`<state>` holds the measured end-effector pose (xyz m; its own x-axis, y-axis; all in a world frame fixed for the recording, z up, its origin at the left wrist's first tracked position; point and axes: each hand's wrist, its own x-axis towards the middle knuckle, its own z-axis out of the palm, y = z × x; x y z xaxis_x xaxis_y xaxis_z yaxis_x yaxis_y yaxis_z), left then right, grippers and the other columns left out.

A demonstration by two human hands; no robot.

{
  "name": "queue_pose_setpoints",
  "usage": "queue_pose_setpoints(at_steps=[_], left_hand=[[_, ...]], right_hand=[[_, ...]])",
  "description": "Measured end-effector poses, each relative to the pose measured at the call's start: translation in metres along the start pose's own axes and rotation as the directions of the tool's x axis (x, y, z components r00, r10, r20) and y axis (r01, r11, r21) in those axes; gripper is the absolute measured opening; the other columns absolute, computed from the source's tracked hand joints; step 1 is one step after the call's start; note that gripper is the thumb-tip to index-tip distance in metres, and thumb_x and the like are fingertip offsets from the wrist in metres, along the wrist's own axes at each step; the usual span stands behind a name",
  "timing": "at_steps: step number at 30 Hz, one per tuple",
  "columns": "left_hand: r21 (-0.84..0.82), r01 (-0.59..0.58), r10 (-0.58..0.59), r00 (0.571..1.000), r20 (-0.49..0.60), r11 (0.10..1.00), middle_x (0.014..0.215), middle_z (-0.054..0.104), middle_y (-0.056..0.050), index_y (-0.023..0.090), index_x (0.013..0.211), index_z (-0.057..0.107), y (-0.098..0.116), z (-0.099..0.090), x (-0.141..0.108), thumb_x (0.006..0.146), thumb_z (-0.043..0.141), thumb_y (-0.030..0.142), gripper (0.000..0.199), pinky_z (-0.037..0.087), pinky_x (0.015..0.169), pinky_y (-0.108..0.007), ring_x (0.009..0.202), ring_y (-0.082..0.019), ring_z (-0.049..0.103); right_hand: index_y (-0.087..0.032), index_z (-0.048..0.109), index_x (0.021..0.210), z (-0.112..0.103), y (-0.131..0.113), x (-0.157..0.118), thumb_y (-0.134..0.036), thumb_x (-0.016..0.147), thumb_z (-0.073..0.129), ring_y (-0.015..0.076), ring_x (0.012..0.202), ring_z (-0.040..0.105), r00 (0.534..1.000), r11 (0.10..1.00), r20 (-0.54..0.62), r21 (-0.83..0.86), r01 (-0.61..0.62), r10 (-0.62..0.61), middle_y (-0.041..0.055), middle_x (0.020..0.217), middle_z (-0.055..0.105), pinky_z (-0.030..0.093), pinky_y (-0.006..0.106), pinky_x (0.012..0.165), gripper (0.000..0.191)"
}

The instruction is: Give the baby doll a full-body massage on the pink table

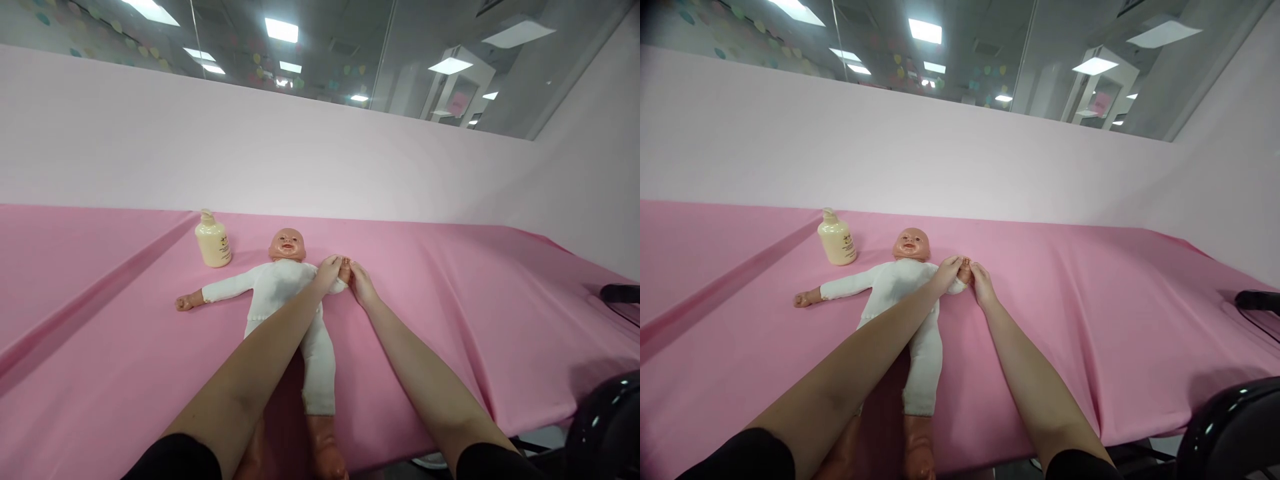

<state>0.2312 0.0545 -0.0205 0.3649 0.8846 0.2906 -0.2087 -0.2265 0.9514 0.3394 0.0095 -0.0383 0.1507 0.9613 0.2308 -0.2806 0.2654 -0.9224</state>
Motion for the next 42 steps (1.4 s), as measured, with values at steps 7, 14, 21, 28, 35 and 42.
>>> queue_pose_setpoints(at_steps=[7,14,21,28,35,42], left_hand=[[0.086,-0.021,0.017,0.999,0.049,0.996,0.085,0.064,-0.005,0.015,0.09,0.06,0.001,0.002,-0.001,0.085,0.057,0.027,0.014,0.047,0.077,-0.029,0.082,-0.016,0.06],[0.192,-0.067,0.07,0.997,-0.011,0.979,0.081,0.06,-0.003,0.017,0.082,0.056,0.003,-0.003,0.002,0.091,0.043,0.031,0.021,0.044,0.073,-0.025,0.078,-0.014,0.057],[0.353,-0.07,0.098,0.993,-0.062,0.933,0.076,0.059,-0.001,0.019,0.077,0.054,0.006,-0.008,-0.003,0.096,0.03,0.039,0.036,0.041,0.071,-0.025,0.073,-0.013,0.054],[0.546,-0.032,0.082,0.994,-0.067,0.837,0.076,0.063,-0.004,0.02,0.076,0.061,0.012,-0.012,-0.008,0.096,0.03,0.044,0.044,0.041,0.074,-0.029,0.073,-0.018,0.056],[0.715,-0.041,0.067,0.998,-0.008,0.698,0.081,0.065,-0.009,0.02,0.08,0.063,0.021,-0.006,-0.017,0.096,0.031,0.043,0.042,0.04,0.08,-0.035,0.077,-0.023,0.058],[0.784,-0.1,0.069,0.995,0.073,0.612,0.082,0.064,-0.009,0.019,0.081,0.058,0.022,0.0,-0.019,0.097,0.028,0.037,0.038,0.04,0.078,-0.035,0.078,-0.023,0.059]], right_hand=[[-0.023,0.069,0.099,0.003,-0.004,-0.001,-0.059,0.082,0.056,0.0251,0.102,0.064,1.0,1.0,-0.024,-0.002,-0.016,0.016,0.0065,0.107,0.07,0.05,0.04,0.089,0.043],[-0.025,0.064,0.092,0.003,-0.004,-0.005,-0.052,0.075,0.068,0.0188,0.082,0.064,0.998,0.998,0.06,-0.057,-0.01,0.013,0.0013,0.091,0.07,0.051,0.031,0.074,0.032],[-0.024,0.064,0.094,0.009,-0.009,-0.01,-0.048,0.077,0.068,0.0173,0.078,0.061,0.991,0.99,0.137,-0.142,0.02,0.0,0.0004,0.085,0.067,0.047,0.029,0.072,0.03],[-0.021,0.054,0.062,0.004,-0.005,-0.008,-0.052,0.079,0.062,0.0143,0.063,0.051,0.989,0.923,0.058,-0.356,0.146,-0.134,-0.0027,0.062,0.055,0.044,0.028,0.067,0.037],[-0.022,0.067,0.083,0.011,-0.009,-0.014,-0.054,0.087,0.049,0.0183,0.081,0.057,0.979,0.877,0.04,-0.438,0.197,-0.2,0.0006,0.083,0.066,0.043,0.029,0.078,0.037],[-0.02,0.063,0.07,0.003,-0.002,-0.01,-0.055,0.088,0.044,0.0187,0.069,0.055,0.957,0.81,-0.125,-0.567,0.148,-0.262,0.0027,0.07,0.063,0.042,0.03,0.067,0.044]])
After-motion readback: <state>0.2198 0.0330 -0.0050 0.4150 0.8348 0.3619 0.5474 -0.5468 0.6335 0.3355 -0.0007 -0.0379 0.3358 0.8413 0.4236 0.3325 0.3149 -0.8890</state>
